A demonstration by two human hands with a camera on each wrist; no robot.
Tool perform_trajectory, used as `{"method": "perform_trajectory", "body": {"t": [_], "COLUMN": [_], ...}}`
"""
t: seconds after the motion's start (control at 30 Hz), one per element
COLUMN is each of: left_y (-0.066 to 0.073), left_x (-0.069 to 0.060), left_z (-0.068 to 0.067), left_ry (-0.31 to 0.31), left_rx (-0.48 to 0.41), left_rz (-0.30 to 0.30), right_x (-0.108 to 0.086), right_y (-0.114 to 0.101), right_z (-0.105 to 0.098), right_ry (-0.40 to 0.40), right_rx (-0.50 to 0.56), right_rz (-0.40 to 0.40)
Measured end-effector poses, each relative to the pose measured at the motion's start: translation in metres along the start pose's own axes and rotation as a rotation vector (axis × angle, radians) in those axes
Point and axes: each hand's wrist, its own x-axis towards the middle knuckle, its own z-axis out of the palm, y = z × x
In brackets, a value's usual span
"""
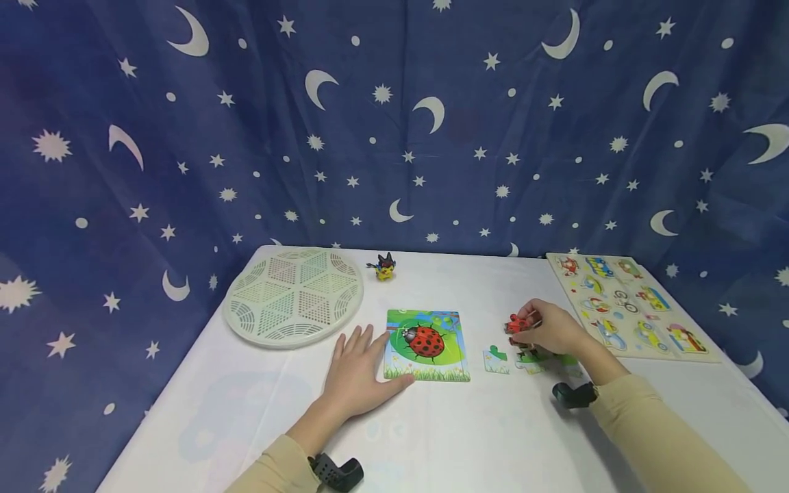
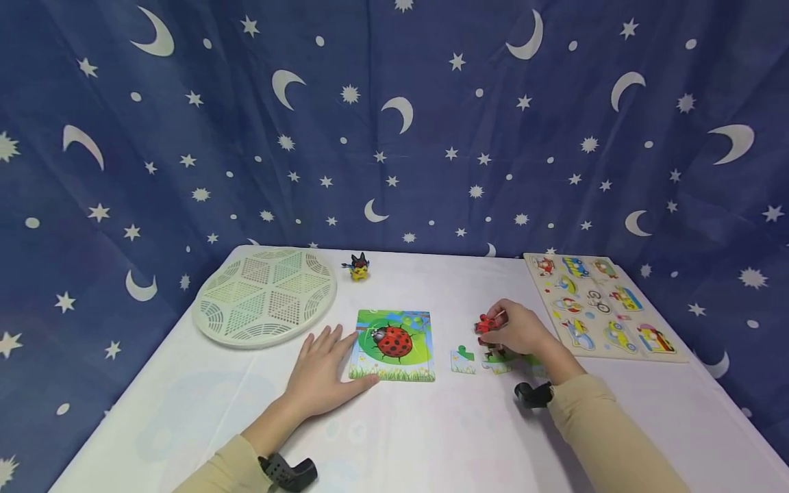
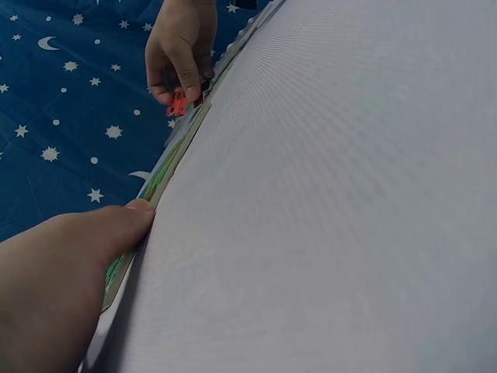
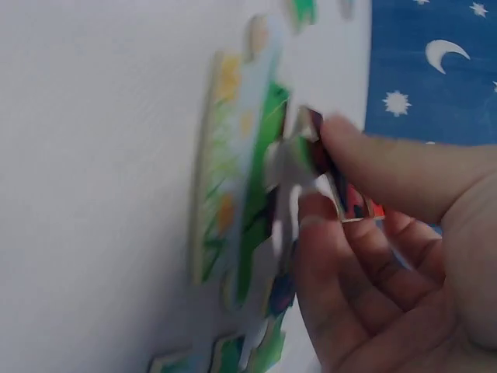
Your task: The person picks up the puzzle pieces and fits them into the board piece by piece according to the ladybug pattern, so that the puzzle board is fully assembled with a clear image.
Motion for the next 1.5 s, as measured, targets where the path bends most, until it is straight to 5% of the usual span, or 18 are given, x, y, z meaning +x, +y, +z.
{"method": "perform_trajectory", "body": {"t": [0.27,1.0,1.5], "left_y": [-0.002,-0.002,-0.003], "left_x": [-0.002,0.002,0.002], "left_z": [0.001,0.001,0.001], "left_ry": [0.011,0.014,0.010], "left_rx": [0.032,0.010,0.008], "left_rz": [0.015,0.039,0.031], "right_x": [-0.001,0.002,0.004], "right_y": [-0.015,-0.067,-0.089], "right_z": [0.015,0.066,0.089], "right_ry": [-0.003,-0.094,-0.079], "right_rx": [0.248,0.380,0.302], "right_rz": [-0.023,-0.109,-0.146]}}
